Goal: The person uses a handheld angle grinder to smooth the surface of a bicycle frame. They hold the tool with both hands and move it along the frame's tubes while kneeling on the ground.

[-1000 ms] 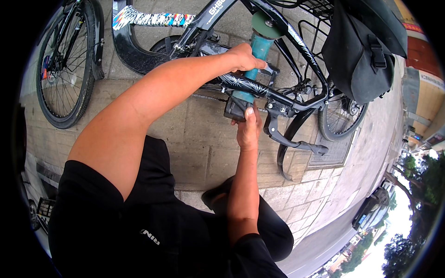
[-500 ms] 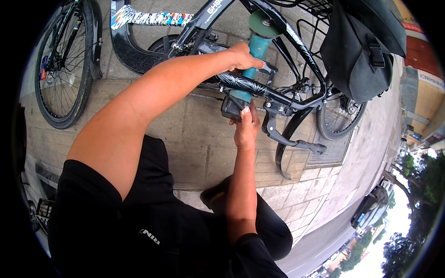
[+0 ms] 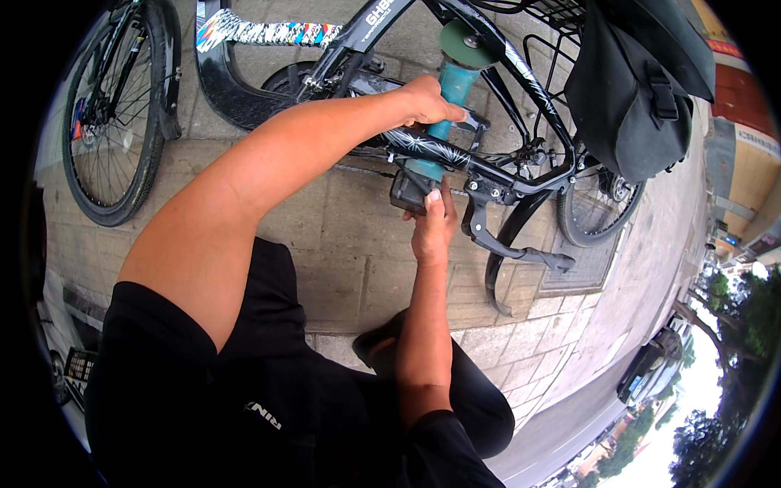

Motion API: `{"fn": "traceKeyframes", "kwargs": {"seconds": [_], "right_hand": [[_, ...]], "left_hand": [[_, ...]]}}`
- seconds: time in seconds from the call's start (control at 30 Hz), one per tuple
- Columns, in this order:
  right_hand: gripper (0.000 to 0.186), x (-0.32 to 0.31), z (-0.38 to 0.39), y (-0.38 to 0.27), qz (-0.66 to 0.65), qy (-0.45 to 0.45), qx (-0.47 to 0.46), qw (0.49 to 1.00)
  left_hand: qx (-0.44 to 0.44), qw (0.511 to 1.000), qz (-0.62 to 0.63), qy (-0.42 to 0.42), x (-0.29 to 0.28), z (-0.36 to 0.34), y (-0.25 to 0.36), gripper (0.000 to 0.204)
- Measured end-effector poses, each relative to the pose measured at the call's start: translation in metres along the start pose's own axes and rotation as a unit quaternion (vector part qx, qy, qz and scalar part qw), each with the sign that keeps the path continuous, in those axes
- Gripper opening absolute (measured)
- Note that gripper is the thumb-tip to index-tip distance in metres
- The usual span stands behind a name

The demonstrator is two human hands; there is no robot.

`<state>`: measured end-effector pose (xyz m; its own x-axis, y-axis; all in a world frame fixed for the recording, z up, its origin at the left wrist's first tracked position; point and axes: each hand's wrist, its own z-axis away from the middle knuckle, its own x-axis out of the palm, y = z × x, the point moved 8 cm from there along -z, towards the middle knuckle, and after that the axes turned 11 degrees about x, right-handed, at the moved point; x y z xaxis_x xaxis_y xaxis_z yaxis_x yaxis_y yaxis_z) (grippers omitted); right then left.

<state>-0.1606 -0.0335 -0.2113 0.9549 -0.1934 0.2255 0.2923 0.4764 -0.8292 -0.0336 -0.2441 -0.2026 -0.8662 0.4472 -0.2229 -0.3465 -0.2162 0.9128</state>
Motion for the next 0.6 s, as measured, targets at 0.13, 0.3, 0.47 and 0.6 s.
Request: {"fn": "traceKeyframes", "kwargs": {"seconds": [0.13, 0.3, 0.47, 0.6], "right_hand": [[0.086, 0.004, 0.0, -0.002, 0.005, -0.007, -0.003, 1.0], [0.086, 0.004, -0.001, -0.001, 0.0, -0.025, 0.001, 1.0], [0.086, 0.008, -0.002, -0.002, 0.0, -0.035, 0.01, 0.999], [0.085, 0.007, -0.003, 0.0, -0.009, -0.047, 0.012, 0.999]], "left_hand": [[0.012, 1.0, -0.007, 0.017, -0.005, 0.001, -0.002, 0.059], [0.008, 0.999, -0.052, 0.01, -0.007, 0.01, 0.008, 0.06], [-0.011, 0.998, -0.068, 0.001, -0.011, 0.014, 0.011, 0.06], [-0.022, 0.997, -0.071, -0.004, -0.012, 0.019, 0.015, 0.06]]}}
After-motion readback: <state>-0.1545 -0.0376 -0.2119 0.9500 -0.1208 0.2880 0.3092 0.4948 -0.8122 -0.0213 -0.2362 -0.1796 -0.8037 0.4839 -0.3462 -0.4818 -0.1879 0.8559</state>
